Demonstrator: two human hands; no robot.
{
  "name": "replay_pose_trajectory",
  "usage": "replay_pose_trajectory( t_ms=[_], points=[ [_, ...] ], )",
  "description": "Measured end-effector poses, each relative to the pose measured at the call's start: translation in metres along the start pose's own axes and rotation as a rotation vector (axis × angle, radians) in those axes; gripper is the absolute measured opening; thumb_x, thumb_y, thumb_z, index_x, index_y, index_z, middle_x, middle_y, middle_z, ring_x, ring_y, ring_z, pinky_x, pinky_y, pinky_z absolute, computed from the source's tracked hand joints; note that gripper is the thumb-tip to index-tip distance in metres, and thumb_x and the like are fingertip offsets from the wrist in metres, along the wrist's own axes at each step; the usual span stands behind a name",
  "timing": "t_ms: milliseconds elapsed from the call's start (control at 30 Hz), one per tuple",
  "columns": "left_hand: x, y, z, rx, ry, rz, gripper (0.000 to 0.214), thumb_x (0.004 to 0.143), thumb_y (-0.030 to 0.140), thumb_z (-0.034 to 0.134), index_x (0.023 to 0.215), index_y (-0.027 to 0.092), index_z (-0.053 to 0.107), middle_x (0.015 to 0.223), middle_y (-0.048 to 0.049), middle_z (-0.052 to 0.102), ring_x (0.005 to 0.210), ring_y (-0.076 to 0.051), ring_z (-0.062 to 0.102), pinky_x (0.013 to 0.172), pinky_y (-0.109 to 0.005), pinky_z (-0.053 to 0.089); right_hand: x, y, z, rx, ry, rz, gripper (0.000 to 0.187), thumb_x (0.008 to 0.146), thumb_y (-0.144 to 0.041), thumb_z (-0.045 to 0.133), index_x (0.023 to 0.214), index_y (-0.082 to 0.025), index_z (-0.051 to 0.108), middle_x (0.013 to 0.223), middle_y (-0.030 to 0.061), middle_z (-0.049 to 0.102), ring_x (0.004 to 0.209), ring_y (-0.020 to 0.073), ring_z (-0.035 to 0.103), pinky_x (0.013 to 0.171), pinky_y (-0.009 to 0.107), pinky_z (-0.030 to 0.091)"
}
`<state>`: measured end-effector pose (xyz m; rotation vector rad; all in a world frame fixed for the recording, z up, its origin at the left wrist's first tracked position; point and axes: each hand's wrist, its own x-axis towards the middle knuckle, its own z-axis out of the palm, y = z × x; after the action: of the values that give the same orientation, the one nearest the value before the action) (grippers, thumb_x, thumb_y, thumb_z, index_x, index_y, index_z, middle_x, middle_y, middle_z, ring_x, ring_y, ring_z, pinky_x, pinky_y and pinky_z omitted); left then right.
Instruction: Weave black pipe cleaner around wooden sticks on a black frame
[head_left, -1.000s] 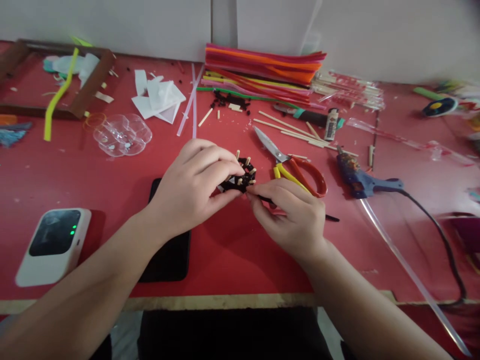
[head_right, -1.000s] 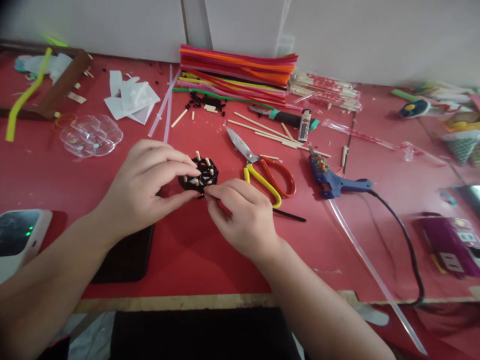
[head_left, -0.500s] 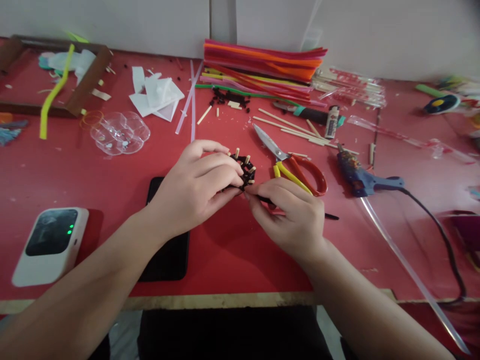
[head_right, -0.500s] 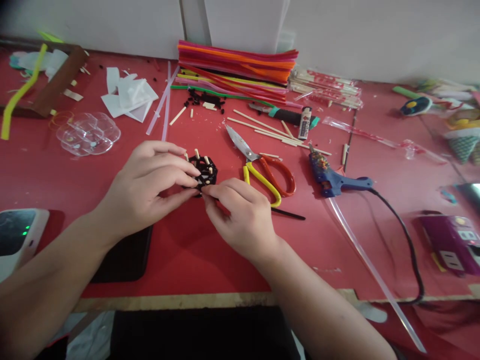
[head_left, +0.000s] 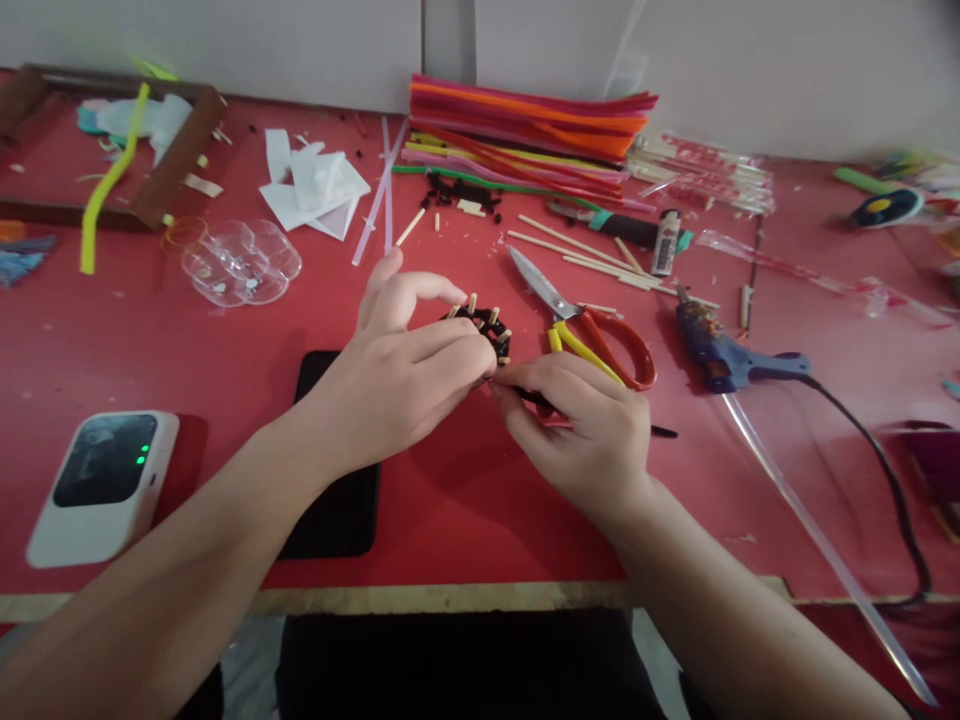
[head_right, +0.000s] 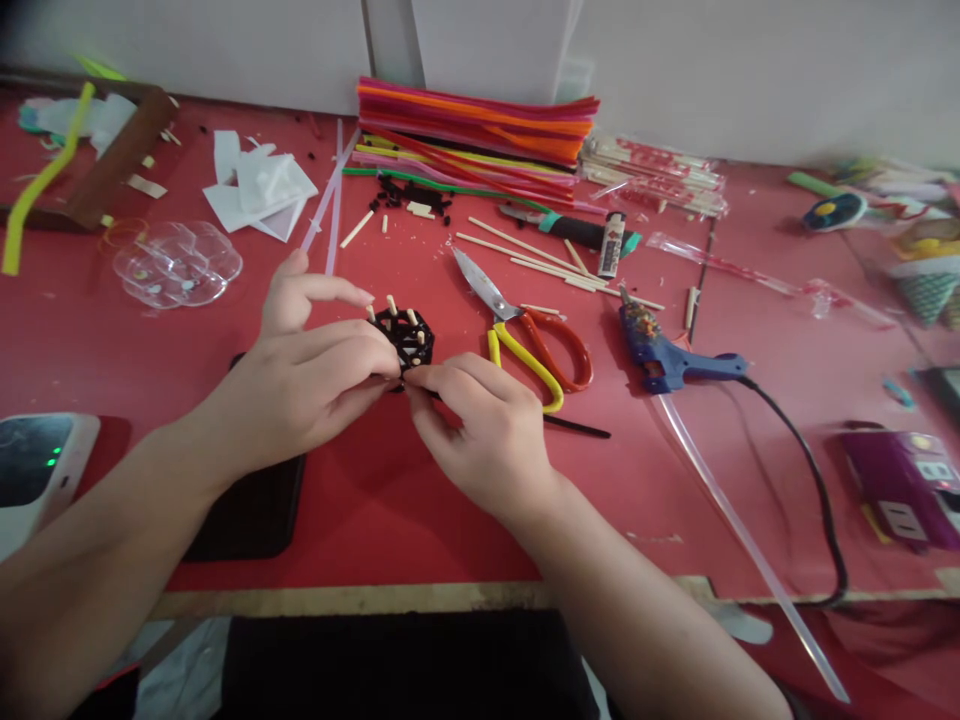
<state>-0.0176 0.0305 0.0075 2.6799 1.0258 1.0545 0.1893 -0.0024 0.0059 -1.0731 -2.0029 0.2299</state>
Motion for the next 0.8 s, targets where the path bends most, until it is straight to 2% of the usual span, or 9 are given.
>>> replay_pose_trajectory(
  t_ms=[133, 367, 633, 700, 800],
  points=[
    [-0.0003, -0.0014, 0.0016, 0.000, 0.004, 0.002, 0.015, 0.097, 0.017, 0.059, 0.087, 0.029, 0.061, 0.083, 0.0024, 0.071, 0.122, -0.030, 0.061, 0.127, -0.068, 0.019, -0.0002, -0.0004, -0.0009, -0.008, 0.009, -0.009, 0.015, 0.092, -0.010, 0.065, 0.094, -0.020, 0.076, 0.083, 0.0019, 0.078, 0.072, 0.0139, 0.072, 0.066, 0.026, 0.059],
    [-0.0004, 0.0045, 0.0013, 0.040, -0.030, 0.010, 0.018, 0.097, 0.012, 0.053, 0.088, 0.025, 0.062, 0.087, -0.0004, 0.073, 0.107, -0.029, 0.060, 0.120, -0.069, 0.029, 0.0001, -0.0001, -0.0001, -0.006, 0.009, -0.017, 0.014, 0.092, -0.008, 0.065, 0.092, -0.018, 0.075, 0.082, 0.0024, 0.078, 0.074, 0.0134, 0.071, 0.069, 0.025, 0.058],
    [-0.0012, 0.0050, 0.0027, 0.043, 0.002, 0.001, 0.023, 0.097, 0.013, 0.051, 0.082, 0.026, 0.064, 0.083, -0.0005, 0.071, 0.094, -0.025, 0.057, 0.118, -0.062, 0.035, -0.0005, 0.0004, 0.0002, 0.003, 0.003, -0.017, 0.014, 0.091, -0.008, 0.067, 0.092, -0.019, 0.075, 0.083, 0.0022, 0.078, 0.072, 0.0128, 0.070, 0.066, 0.024, 0.056],
    [-0.0006, 0.0048, 0.0022, 0.052, 0.003, 0.001, 0.020, 0.097, 0.015, 0.053, 0.086, 0.027, 0.065, 0.083, -0.0009, 0.071, 0.095, -0.026, 0.057, 0.116, -0.060, 0.037, -0.0007, 0.0010, 0.0006, 0.008, 0.014, -0.017, 0.013, 0.090, -0.007, 0.068, 0.094, -0.018, 0.075, 0.083, 0.0028, 0.078, 0.073, 0.0128, 0.070, 0.067, 0.024, 0.056],
    [0.0008, 0.0046, 0.0008, 0.048, -0.006, 0.003, 0.020, 0.096, 0.017, 0.055, 0.107, 0.028, 0.067, 0.088, -0.0030, 0.073, 0.101, -0.029, 0.059, 0.114, -0.060, 0.039, -0.0015, 0.0016, 0.0018, -0.001, 0.038, 0.003, 0.012, 0.089, -0.008, 0.070, 0.094, -0.017, 0.073, 0.083, 0.0018, 0.078, 0.072, 0.0125, 0.071, 0.066, 0.023, 0.056]
  ],
)
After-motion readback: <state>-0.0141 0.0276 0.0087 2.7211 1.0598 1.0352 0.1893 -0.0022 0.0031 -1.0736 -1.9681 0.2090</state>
